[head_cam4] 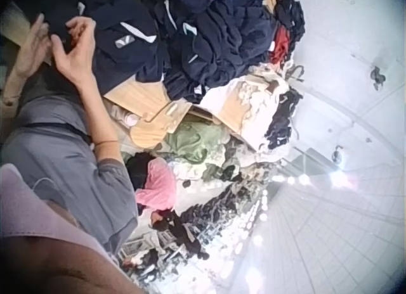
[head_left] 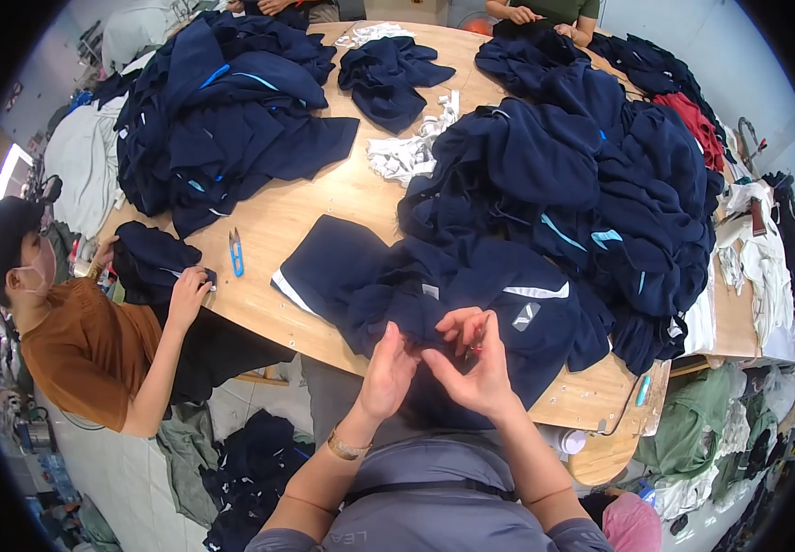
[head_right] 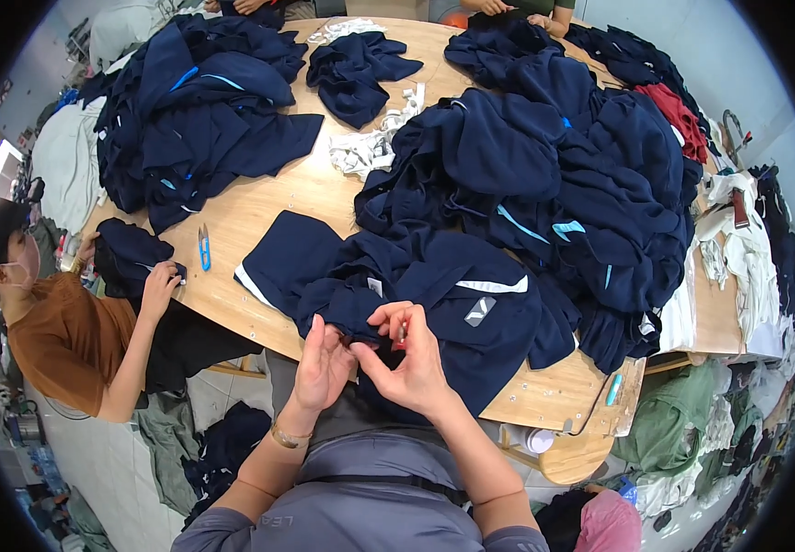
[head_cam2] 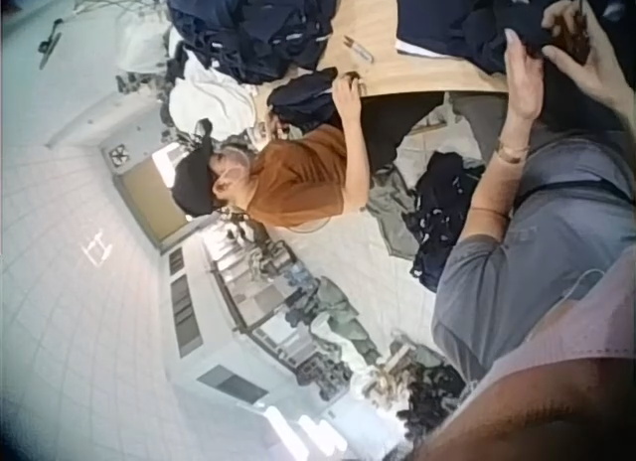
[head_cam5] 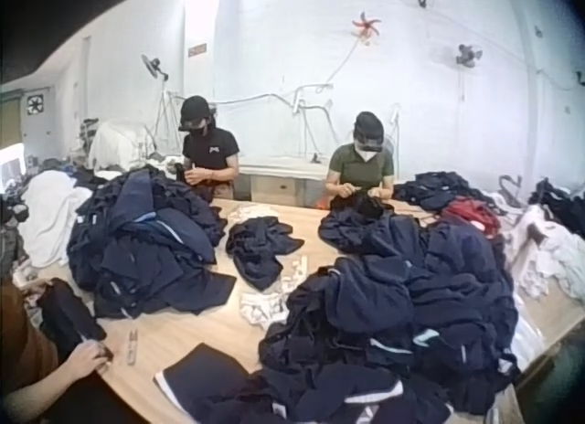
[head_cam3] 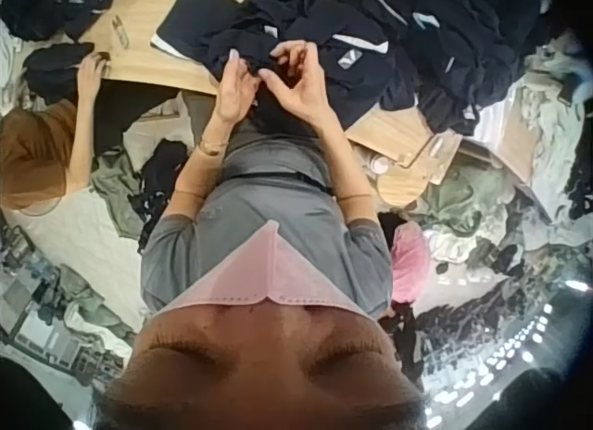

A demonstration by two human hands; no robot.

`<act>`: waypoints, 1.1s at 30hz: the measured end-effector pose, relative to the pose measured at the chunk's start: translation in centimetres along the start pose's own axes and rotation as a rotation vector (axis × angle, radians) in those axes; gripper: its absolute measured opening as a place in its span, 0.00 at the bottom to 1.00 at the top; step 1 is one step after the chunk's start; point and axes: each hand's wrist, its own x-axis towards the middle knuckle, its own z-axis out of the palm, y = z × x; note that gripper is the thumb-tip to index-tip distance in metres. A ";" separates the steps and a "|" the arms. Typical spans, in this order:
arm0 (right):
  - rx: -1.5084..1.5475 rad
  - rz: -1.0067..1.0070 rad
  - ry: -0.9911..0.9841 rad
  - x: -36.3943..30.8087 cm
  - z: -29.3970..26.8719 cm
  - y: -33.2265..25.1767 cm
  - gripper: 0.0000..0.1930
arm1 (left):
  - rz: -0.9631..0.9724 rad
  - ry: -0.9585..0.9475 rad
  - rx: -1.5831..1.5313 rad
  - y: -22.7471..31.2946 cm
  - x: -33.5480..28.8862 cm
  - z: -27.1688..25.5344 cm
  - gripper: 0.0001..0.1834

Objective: Trimming loose threads and inspecting dark blue garments at a production table.

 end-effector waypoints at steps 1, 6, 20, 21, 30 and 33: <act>-0.099 -0.037 -0.023 0.0 0.1 0.0 0.17 | -0.024 0.022 -0.020 0.0 -0.1 0.1 0.28; -0.052 0.010 0.006 -0.6 0.3 0.8 0.16 | -0.009 -0.030 0.027 -0.9 0.3 -0.4 0.29; 0.175 0.311 -0.652 -0.3 -4.8 -3.0 0.20 | 0.019 0.159 -0.202 0.0 0.9 -0.6 0.16; 0.018 0.264 -0.552 -0.3 -4.6 -3.1 0.19 | 0.006 0.145 -0.168 0.0 0.9 -0.9 0.14; -0.169 0.048 -0.018 0.0 -0.3 -0.8 0.13 | -0.002 0.145 -0.308 -0.6 0.5 -1.3 0.07; -0.087 0.066 0.008 -0.1 -0.9 -0.5 0.14 | -0.048 0.112 -0.059 0.2 0.6 -0.8 0.11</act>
